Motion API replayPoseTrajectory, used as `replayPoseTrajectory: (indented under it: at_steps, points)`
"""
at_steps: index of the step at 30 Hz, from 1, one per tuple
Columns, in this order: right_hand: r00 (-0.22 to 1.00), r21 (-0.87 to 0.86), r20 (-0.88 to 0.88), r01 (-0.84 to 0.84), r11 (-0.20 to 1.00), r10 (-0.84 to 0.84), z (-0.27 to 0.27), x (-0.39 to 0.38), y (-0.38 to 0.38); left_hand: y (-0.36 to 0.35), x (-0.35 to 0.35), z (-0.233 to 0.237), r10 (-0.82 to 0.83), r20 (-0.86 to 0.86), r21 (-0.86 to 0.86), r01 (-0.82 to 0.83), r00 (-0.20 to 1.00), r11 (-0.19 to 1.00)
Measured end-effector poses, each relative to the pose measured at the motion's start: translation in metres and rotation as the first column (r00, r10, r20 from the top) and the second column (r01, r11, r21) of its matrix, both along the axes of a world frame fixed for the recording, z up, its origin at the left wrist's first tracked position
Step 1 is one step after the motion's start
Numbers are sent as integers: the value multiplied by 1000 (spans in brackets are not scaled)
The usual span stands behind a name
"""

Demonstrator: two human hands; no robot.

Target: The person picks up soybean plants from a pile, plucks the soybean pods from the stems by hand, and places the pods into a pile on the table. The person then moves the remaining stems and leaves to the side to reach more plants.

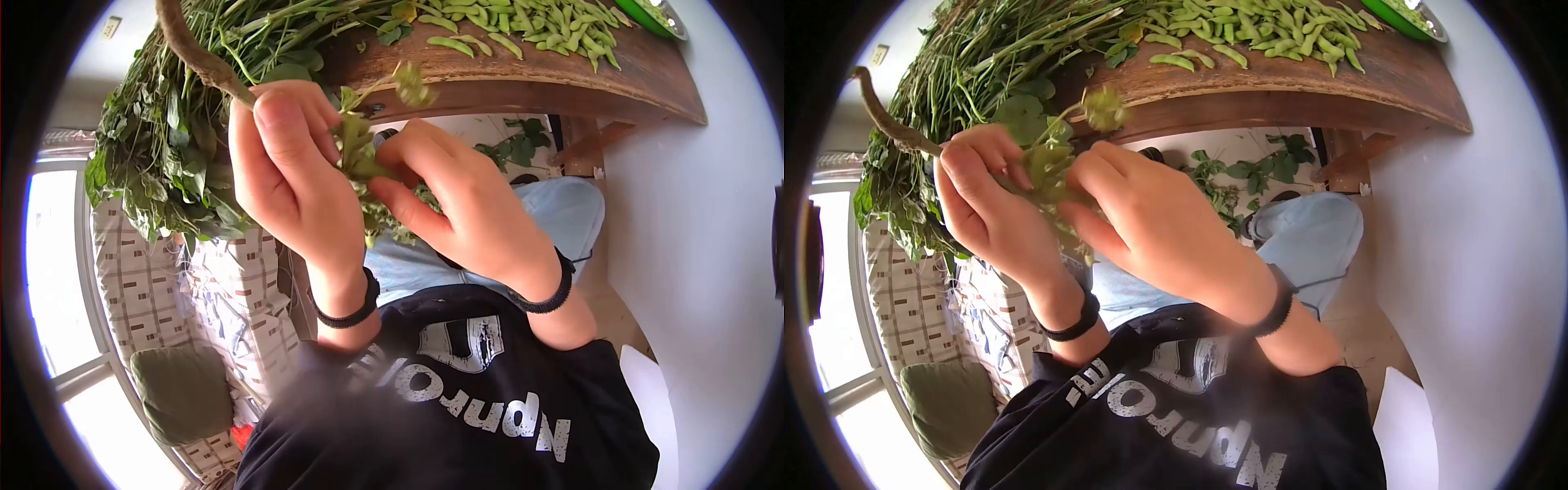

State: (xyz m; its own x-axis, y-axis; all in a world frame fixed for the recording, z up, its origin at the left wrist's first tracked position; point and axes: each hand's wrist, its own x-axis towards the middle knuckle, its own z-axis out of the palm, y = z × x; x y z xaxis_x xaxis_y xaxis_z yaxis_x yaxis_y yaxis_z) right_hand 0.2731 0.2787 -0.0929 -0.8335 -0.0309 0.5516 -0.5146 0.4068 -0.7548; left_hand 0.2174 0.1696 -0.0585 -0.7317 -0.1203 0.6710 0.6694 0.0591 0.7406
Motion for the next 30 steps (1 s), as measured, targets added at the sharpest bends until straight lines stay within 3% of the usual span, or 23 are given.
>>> replayPoseTrajectory:
  at_steps: [2, 4, 6, 8, 10, 11, 12, 13, 14, 16, 17, 18, 19, 20, 22, 24, 28, 30]
  points:
    - [1000, 6, 16, -8, 1000, 8, -2, 3, 1, 2, 1, 3, 33, 10, 58, -34, 999, 998]
    - [997, 141, -74, -5, 990, 15, -7, 6, -2, 2, -1, 4, 69, 25, 116, -72, 997, 991]
    - [996, 209, -87, -1, 978, 19, -8, 18, -6, -4, -11, 5, 242, 64, 137, -249, 968, 959]
    - [991, 297, -89, 121, 947, -99, -10, 32, -1, -29, -27, 11, 558, 53, 28, -560, 828, 828]
    - [987, 327, 4, 151, 933, -161, -15, 42, 18, -61, -41, 26, 443, 161, 201, -469, 882, 860]
    - [978, 322, -9, 201, 925, -210, -10, 43, 28, -62, -42, 28, 449, 159, 204, -474, 879, 856]
    - [965, 314, -16, 252, 915, -261, 2, 44, 36, -58, -41, 31, 359, 114, 254, -377, 926, 891]
    - [932, 273, -102, 363, 891, -348, 14, 38, 42, -55, -38, 33, 265, 65, 294, -272, 962, 916]
    - [883, 224, -183, 466, 856, -433, 25, 25, 51, -52, -34, 30, 268, 65, 290, -275, 961, 917]
    - [698, 155, -559, 619, 770, -449, 35, -24, 73, -47, -28, 21, 137, 113, 303, -165, 984, 939]
    - [759, 325, -409, 640, 696, -507, 45, -38, 71, -48, -28, 17, 142, 106, 276, -166, 984, 947]
    - [778, 494, -252, 615, 615, -575, 52, -48, 66, -48, -25, 17, 141, 107, 276, -165, 984, 947]
    - [821, 420, -267, 570, 706, -504, 46, -52, 63, -46, -21, 17, 127, 112, 280, -154, 986, 948]
    - [780, 330, -461, 592, 735, -422, 31, -59, 61, -43, -20, 17, 112, 111, 292, -140, 988, 946]
    - [898, 261, -364, 353, 898, -247, 32, -30, 27, -33, -16, 17, 148, 104, 326, -174, 984, 929]
    - [948, 263, -309, 165, 951, -79, 19, -5, 6, -25, -11, 22, 164, 153, 353, -209, 975, 912]
    - [939, 298, -253, 304, 905, -232, 3, 4, -2, -21, -5, 19, 86, 151, 353, -135, 985, 926]
    - [932, 303, -281, 313, 900, -229, 4, 4, -2, -17, 0, 19, 76, 164, 330, -127, 984, 935]
